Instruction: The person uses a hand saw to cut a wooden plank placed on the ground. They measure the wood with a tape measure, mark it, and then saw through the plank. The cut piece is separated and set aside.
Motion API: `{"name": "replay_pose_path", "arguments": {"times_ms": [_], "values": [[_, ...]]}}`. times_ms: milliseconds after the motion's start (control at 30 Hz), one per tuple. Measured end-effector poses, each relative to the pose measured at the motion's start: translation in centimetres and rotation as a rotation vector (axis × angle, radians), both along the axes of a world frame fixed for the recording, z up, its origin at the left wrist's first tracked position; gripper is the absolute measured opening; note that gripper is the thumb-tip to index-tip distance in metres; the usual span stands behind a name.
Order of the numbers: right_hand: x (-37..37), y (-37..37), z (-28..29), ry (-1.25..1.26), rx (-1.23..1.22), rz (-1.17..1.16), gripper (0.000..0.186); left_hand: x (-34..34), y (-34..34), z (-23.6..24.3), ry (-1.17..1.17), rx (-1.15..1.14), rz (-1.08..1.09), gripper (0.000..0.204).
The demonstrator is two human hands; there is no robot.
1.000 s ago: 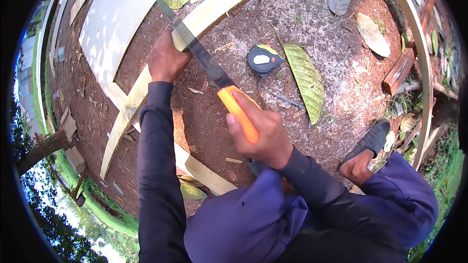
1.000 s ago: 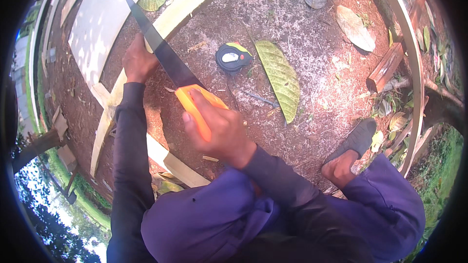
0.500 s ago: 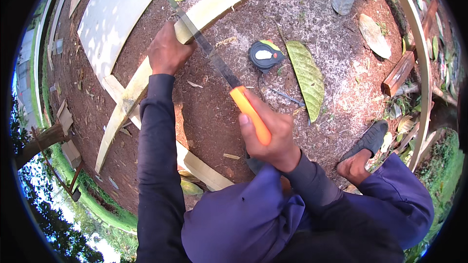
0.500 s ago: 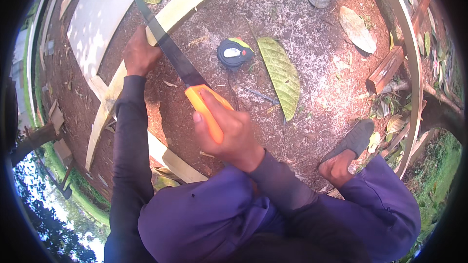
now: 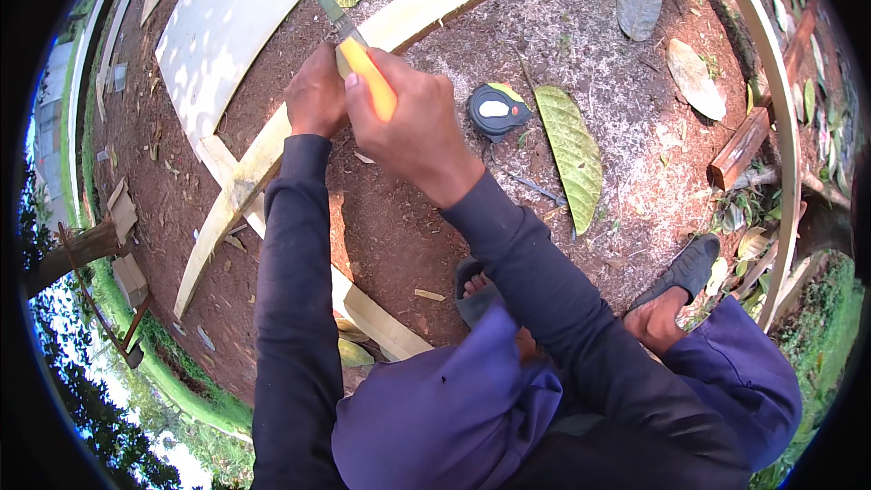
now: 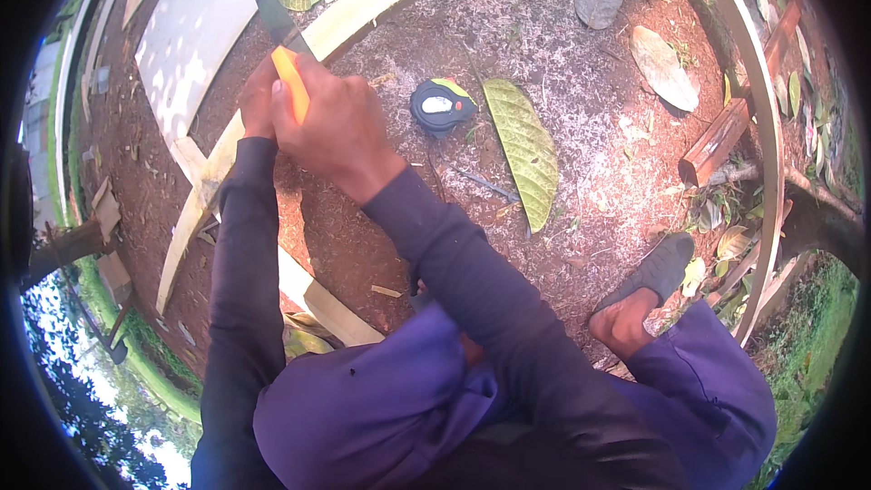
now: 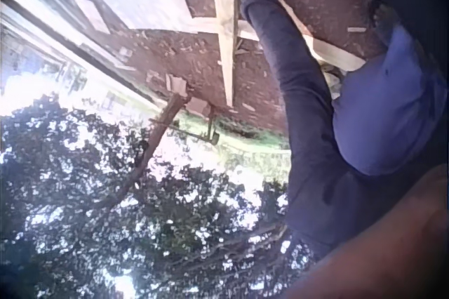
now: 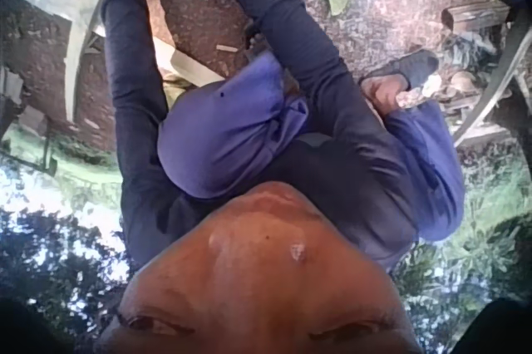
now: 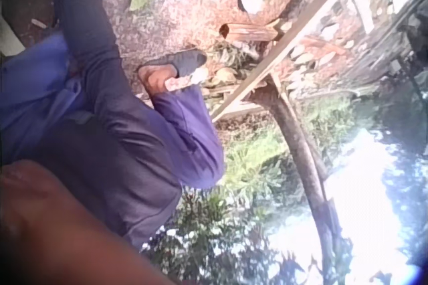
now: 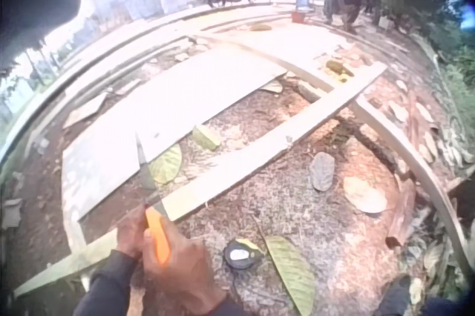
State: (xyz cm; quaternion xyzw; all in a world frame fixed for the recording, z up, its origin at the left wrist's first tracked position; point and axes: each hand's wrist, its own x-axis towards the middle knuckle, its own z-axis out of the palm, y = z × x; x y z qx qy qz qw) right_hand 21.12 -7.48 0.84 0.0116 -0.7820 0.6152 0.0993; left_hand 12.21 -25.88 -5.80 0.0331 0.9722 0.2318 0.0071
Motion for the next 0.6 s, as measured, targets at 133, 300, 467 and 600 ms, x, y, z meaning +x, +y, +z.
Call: {"name": "replay_pose_path", "arguments": {"times_ms": [133,300,467,600], "values": [[5.6,1.2,-1.5,0.033,-0.018,-0.048,0.038,0.8,1.8,1.9,-0.047,-0.279,-0.011,0.049],[9.5,3.1,-1.6,0.005,-0.066,-0.019,0.042,0.9,2.0,2.1,-0.031,-0.381,-0.002,0.049],[-0.1,-0.3,-1.1,0.030,-0.041,-0.024,0.035,0.3,1.1,0.8,0.044,-0.125,-0.069,0.048],[12.3,4.3,-2.7,0.095,-0.020,0.013,0.043,0.8,0.8,2.3,-0.081,-0.366,-0.003,0.056]]}}
